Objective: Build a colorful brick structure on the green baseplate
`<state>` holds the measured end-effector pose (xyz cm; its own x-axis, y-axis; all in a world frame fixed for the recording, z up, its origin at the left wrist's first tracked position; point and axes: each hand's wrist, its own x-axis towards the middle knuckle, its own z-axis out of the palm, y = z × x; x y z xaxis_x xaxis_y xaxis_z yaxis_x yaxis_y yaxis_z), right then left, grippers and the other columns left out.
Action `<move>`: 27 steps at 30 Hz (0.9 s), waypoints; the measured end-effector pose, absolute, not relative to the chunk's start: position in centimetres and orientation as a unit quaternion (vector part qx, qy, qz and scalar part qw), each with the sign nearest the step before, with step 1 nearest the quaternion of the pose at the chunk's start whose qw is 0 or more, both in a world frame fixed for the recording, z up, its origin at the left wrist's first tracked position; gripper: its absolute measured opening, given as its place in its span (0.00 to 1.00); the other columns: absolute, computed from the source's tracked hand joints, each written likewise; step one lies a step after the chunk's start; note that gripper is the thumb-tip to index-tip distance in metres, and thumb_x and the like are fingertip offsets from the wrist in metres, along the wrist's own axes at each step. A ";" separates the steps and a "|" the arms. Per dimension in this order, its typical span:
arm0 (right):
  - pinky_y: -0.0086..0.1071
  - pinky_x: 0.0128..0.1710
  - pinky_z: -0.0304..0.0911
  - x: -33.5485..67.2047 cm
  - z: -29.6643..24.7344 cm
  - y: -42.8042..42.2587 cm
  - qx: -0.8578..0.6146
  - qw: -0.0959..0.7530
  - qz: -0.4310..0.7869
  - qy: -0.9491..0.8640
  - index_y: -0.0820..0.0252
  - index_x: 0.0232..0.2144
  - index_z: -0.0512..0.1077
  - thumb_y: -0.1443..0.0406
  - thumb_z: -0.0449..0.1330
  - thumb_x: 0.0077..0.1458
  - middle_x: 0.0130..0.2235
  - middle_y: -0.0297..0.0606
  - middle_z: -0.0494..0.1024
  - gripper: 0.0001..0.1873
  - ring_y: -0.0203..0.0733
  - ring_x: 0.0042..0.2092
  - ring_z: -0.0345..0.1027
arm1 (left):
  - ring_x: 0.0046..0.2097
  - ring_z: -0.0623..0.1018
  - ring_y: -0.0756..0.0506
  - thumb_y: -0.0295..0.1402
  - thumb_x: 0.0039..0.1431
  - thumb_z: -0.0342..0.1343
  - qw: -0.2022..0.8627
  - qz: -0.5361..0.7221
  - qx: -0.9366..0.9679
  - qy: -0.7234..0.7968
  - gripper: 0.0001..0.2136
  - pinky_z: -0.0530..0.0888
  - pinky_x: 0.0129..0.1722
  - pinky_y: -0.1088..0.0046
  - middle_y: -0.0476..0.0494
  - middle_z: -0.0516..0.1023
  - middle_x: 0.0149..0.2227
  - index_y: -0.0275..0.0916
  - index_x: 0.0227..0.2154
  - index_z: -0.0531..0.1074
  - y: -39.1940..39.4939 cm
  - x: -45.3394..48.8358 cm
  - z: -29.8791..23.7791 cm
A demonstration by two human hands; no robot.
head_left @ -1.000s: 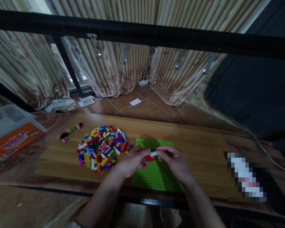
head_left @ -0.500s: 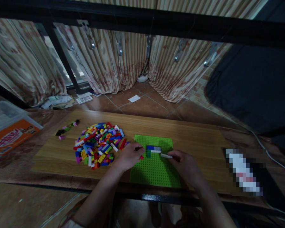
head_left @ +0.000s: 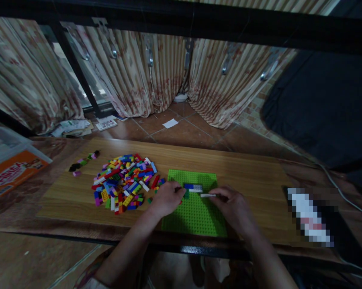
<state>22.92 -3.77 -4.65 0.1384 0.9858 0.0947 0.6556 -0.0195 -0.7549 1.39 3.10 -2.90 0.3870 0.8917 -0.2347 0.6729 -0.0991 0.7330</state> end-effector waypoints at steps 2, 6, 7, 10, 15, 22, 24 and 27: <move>0.34 0.36 0.63 22.6 -5.0 -3.5 -0.666 0.366 0.259 -0.596 0.53 0.32 0.78 0.55 0.62 0.51 0.34 0.36 0.75 0.11 0.41 0.35 0.69 | 0.26 0.71 0.50 0.34 0.59 0.49 0.400 0.133 0.732 0.535 0.12 0.61 0.27 0.76 0.51 0.71 0.21 0.38 0.22 0.71 3.1 1.5 -3.1; 0.37 0.43 0.63 20.9 -6.2 -2.7 -0.650 0.402 0.253 -0.594 0.52 0.31 0.79 0.57 0.64 0.49 0.37 0.36 0.72 0.08 0.42 0.41 0.69 | 0.25 0.70 0.50 0.33 0.60 0.48 0.391 0.120 0.734 0.543 0.13 0.60 0.26 0.75 0.51 0.68 0.19 0.38 0.21 0.70 3.1 1.7 -2.9; 0.38 0.45 0.63 20.5 -6.5 -2.5 -0.648 0.407 0.247 -0.595 0.51 0.31 0.79 0.58 0.64 0.49 0.37 0.36 0.72 0.07 0.42 0.42 0.68 | 0.25 0.70 0.50 0.33 0.60 0.48 0.388 0.115 0.733 0.547 0.13 0.60 0.26 0.76 0.51 0.68 0.19 0.38 0.21 0.70 3.1 1.7 -2.8; 0.39 0.46 0.63 19.6 -7.2 -2.2 -0.655 0.408 0.223 -0.596 0.51 0.30 0.79 0.60 0.63 0.49 0.39 0.36 0.71 0.05 0.43 0.43 0.68 | 0.26 0.71 0.50 0.33 0.61 0.48 0.373 0.095 0.736 0.557 0.13 0.61 0.27 0.76 0.50 0.71 0.21 0.37 0.23 0.72 3.2 1.8 -2.6; 0.39 0.46 0.63 19.4 -7.5 -2.3 -0.663 0.401 0.188 -0.603 0.51 0.28 0.78 0.61 0.63 0.50 0.38 0.37 0.72 0.04 0.44 0.42 0.68 | 0.30 0.75 0.48 0.35 0.60 0.50 0.346 0.087 0.743 0.566 0.12 0.65 0.31 0.75 0.47 0.76 0.25 0.37 0.27 0.75 3.0 2.2 -2.9; 0.40 0.46 0.63 19.7 -7.5 -2.2 -0.662 0.406 0.204 -0.596 0.52 0.29 0.78 0.59 0.64 0.48 0.39 0.37 0.72 0.05 0.45 0.43 0.68 | 0.35 0.78 0.44 0.42 0.57 0.53 0.296 0.087 0.727 0.614 0.13 0.68 0.33 0.72 0.42 0.80 0.31 0.38 0.31 0.76 2.7 3.0 -3.9; 0.41 0.47 0.62 20.1 -7.4 -2.2 -0.664 0.415 0.212 -0.585 0.52 0.30 0.77 0.57 0.65 0.47 0.39 0.37 0.73 0.08 0.45 0.44 0.68 | 0.36 0.79 0.44 0.42 0.57 0.53 0.286 0.082 0.727 0.619 0.13 0.68 0.33 0.73 0.42 0.80 0.31 0.39 0.31 0.76 2.6 3.2 -3.9; 0.41 0.47 0.62 20.4 -7.3 -2.2 -0.668 0.424 0.221 -0.571 0.53 0.30 0.77 0.56 0.64 0.48 0.39 0.38 0.73 0.10 0.45 0.44 0.68 | 0.37 0.79 0.43 0.42 0.57 0.53 0.270 0.079 0.728 0.626 0.12 0.69 0.34 0.72 0.41 0.80 0.32 0.39 0.32 0.76 2.5 3.4 -3.7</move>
